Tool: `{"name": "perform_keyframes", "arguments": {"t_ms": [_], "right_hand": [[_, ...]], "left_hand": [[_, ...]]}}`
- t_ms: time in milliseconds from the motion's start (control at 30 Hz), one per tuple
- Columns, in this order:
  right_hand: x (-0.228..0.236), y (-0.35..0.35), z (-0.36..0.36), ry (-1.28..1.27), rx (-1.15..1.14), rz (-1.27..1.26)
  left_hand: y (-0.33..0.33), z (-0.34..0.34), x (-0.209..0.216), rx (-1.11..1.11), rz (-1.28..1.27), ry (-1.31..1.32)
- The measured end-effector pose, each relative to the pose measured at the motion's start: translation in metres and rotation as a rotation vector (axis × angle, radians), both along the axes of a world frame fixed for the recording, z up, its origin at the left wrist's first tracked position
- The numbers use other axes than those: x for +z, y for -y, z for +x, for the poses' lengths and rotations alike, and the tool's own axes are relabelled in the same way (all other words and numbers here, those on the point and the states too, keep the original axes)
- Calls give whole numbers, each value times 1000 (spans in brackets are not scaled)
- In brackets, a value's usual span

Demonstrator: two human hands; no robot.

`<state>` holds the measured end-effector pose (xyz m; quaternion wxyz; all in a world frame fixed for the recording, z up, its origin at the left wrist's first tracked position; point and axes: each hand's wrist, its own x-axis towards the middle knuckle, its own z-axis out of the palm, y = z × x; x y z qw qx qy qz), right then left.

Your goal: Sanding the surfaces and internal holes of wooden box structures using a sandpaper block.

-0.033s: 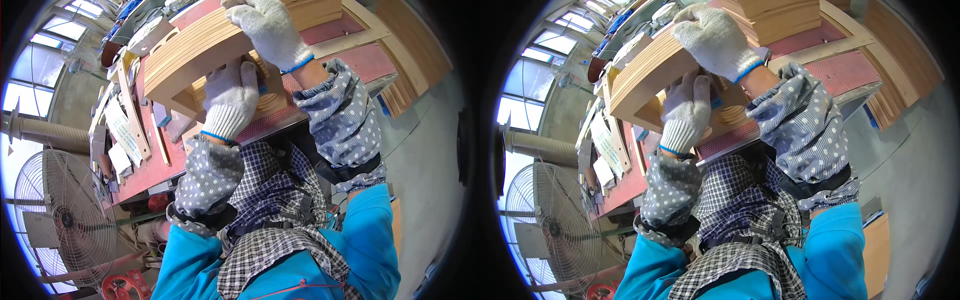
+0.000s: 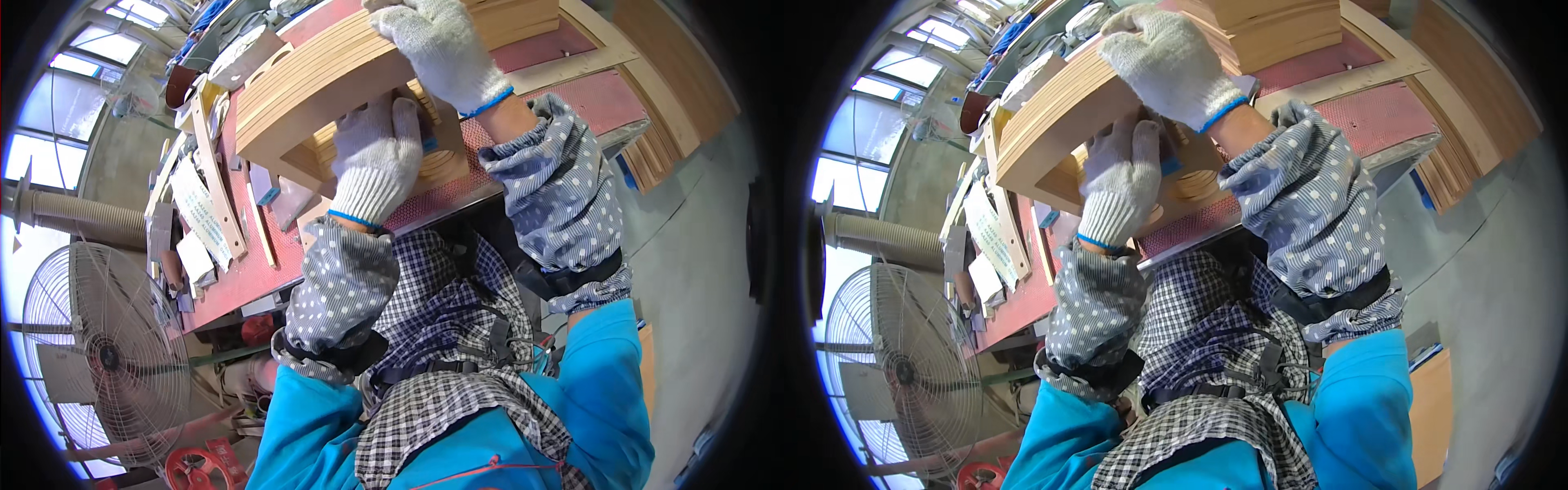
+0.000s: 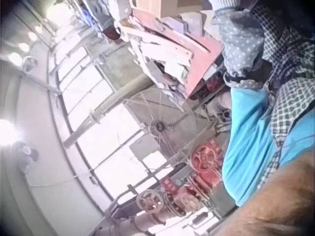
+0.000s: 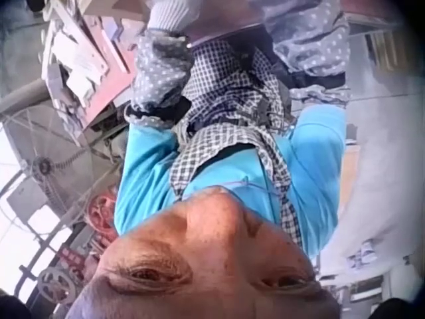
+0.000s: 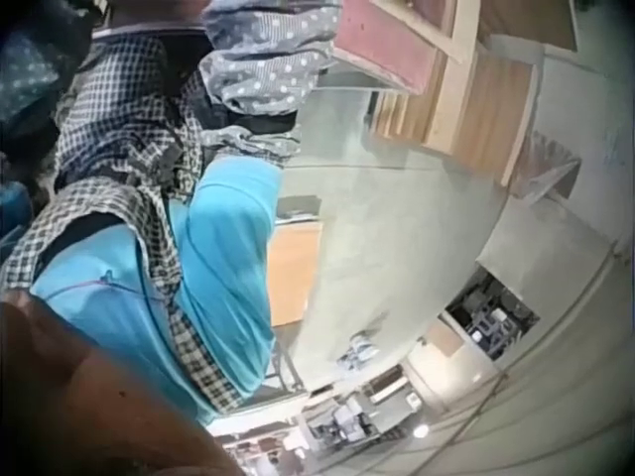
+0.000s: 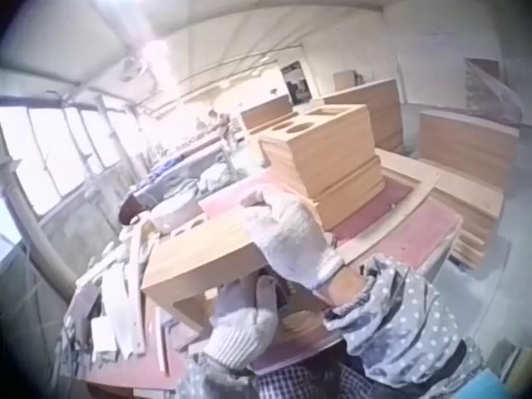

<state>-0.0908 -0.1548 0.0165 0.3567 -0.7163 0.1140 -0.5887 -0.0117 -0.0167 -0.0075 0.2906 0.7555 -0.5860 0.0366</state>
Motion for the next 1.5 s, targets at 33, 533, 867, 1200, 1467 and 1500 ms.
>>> {"name": "perform_keyframes", "arguments": {"t_ms": [33, 533, 867, 1200, 1467, 1500], "right_hand": [[-2, 2, 1, 38, 27, 25], [1, 0, 9, 76, 34, -45], [-1, -8, 0, 75, 100, -71], [-15, 5, 0, 54, -8, -272], [-10, 1, 2, 50, -36, -113], [-10, 6, 2, 48, -63, -248]], "left_hand": [[3, 0, 0, 27, -3, 1], [25, 17, 3, 33, 37, 239], [16, 17, -1, 27, 137, 456], [22, 9, -4, 95, 150, 173], [45, 50, -23, -207, -232, 878], [39, 39, -20, -208, -232, 882]]}}
